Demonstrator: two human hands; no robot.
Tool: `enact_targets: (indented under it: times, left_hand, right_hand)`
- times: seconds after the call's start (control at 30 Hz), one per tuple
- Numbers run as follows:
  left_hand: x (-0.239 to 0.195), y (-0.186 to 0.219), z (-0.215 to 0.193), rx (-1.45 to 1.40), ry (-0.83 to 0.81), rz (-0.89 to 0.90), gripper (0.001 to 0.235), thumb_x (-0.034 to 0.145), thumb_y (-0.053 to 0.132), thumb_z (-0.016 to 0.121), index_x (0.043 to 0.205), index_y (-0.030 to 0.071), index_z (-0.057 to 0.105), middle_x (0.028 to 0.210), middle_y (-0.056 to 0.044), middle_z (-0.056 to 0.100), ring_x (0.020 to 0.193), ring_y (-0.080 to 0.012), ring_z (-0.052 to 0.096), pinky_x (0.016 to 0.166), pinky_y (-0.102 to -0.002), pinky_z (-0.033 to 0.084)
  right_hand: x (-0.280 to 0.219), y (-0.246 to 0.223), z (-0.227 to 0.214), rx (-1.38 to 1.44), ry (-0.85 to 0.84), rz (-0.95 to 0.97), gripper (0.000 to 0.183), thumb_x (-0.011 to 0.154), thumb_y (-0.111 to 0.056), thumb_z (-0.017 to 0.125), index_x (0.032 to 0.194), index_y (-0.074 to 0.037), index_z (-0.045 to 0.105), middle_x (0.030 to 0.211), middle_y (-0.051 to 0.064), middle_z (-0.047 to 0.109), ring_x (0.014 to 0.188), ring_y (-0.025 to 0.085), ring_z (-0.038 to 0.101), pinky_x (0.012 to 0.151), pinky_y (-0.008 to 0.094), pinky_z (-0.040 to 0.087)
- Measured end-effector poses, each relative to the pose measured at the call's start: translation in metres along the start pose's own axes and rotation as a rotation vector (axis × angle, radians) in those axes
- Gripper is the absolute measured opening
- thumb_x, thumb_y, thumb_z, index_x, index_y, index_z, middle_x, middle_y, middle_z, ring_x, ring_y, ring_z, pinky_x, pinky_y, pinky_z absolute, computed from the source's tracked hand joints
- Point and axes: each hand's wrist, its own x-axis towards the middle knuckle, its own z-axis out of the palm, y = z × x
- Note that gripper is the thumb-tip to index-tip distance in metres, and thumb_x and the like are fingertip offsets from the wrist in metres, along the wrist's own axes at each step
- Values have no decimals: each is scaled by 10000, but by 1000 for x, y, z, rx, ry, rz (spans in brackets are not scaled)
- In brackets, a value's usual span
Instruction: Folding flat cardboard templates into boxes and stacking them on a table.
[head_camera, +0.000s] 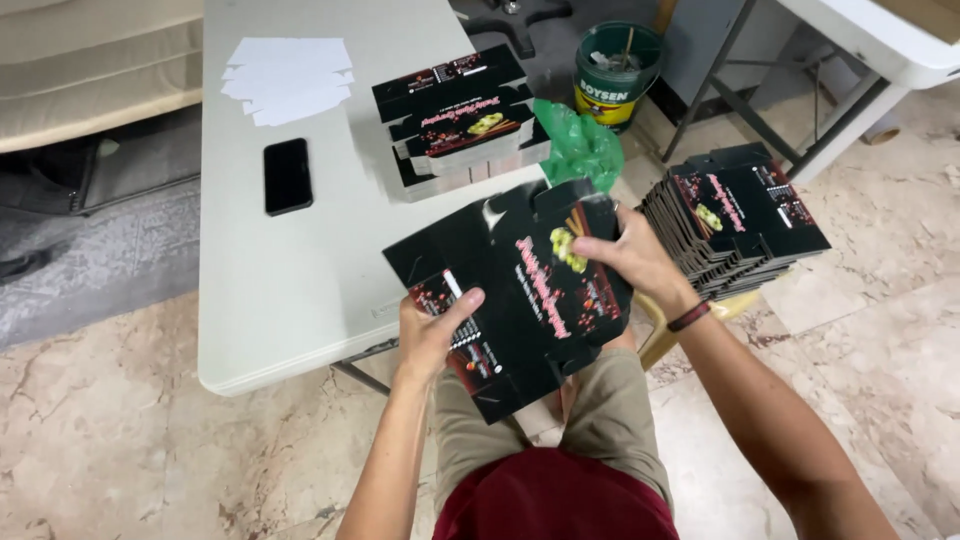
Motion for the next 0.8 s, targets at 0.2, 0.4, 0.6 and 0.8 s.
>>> enact_targets:
  times: [0.2,0.4,0.6,0.8]
  left_hand:
    - [-15,-27,-15,-83,13,-108,331,686,178,983,815,78,694,714,-9,674,729,-107,614,664,-310,542]
    - [-20,-56,-7,-182,158,-135,365,701,159,974,889,45,682,738,-11,632,732,-97,599,664,-257,503]
    - [15,-67,1,-407,308,116,425,782,95,909,1111,98,639,944,26,687,874,-63,642,831,-248,564]
    - [56,-44,-79,-323,389,499,989,940,69,699,1651,219,27,1694,-147,328,1467,-170,440,1116,-317,418]
  right_hand:
    - [-19,-35,-7,-310,-104,82,1364,634,-275,968,1652,-121,72,1643,344,134,1491,503,194,1212,613,170]
    - [-34,-50,4,-384,-28,209,1322,667,-505,908,1659,-146,112,1550,370,344,1480,434,308,1217,558,243]
    - [-13,-108,26,-525,-44,-239,847,672,-375,965,1243,128,592,1196,340,656,1240,434,598,1048,535,443]
    - [57,-171,54,-1087,-280,-509,813,780,-495,886,1340,-4,560,896,127,729,731,311,691,645,445,524]
